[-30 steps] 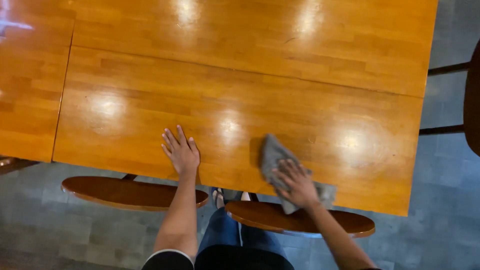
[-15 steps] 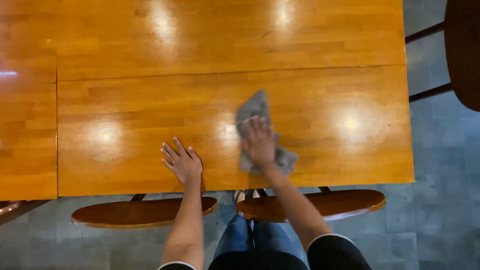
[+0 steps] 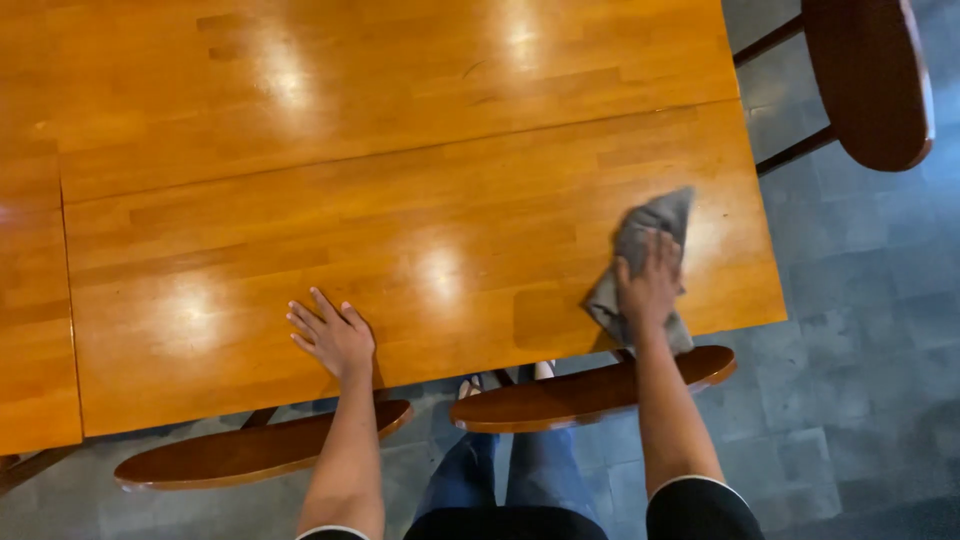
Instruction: The person is wiping down a large wooden dining table and wooden chairs with a cleaning cloth.
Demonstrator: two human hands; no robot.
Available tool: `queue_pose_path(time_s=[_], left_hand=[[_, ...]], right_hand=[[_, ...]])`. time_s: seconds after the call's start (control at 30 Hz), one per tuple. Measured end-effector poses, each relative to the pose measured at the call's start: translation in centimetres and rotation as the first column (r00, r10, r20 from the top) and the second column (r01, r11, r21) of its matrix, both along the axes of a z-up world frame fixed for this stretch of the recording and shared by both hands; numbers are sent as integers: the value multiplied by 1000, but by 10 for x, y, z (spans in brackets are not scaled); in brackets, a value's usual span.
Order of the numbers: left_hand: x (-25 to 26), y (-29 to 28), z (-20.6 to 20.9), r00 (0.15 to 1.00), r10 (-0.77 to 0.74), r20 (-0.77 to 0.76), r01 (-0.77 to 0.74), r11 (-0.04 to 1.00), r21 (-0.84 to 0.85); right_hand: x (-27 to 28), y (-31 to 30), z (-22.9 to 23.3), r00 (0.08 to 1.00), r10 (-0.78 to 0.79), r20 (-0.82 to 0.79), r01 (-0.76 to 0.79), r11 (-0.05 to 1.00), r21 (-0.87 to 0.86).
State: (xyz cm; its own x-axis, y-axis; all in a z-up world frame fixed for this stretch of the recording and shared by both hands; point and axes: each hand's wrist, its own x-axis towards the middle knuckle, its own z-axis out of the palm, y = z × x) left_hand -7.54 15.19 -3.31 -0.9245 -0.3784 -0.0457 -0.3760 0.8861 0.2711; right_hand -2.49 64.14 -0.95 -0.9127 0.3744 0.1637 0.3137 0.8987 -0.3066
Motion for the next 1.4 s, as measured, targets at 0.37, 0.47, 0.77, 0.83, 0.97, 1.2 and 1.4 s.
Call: queue_pose_path(time_s=[0.37,0.47,0.77,0.83,0.97,1.2,1.4], left_hand=[[-6,-9,-19,993,20,115,-24,999,35],[-28,1,-56,995,72,70,-76,996,56],[-167,269,-2,901,-420,-110,430,899,82],[-189,287,-17,921,-383,-79,388,919,70],[-192,295,-3,942,-334,39,335,942,-25],[-195,299,16,957,-291,5,290,952,-103],[-195,299,22,962,-269,50,271,962,-37]], right_hand=[[21,148,-36,707,-691,151,694,719,35],[-34,173,-41,794,-595,125,598,801,17],[-55,61,8,825,534,185,-524,845,-107],[-19,84,22,759,602,248,-583,798,-154],[-6,170,4,852,426,305,-433,900,-46],[-223,272,-52,974,154,166,-183,968,174],[-396,152,-46,999,-4,38,2,999,53]])
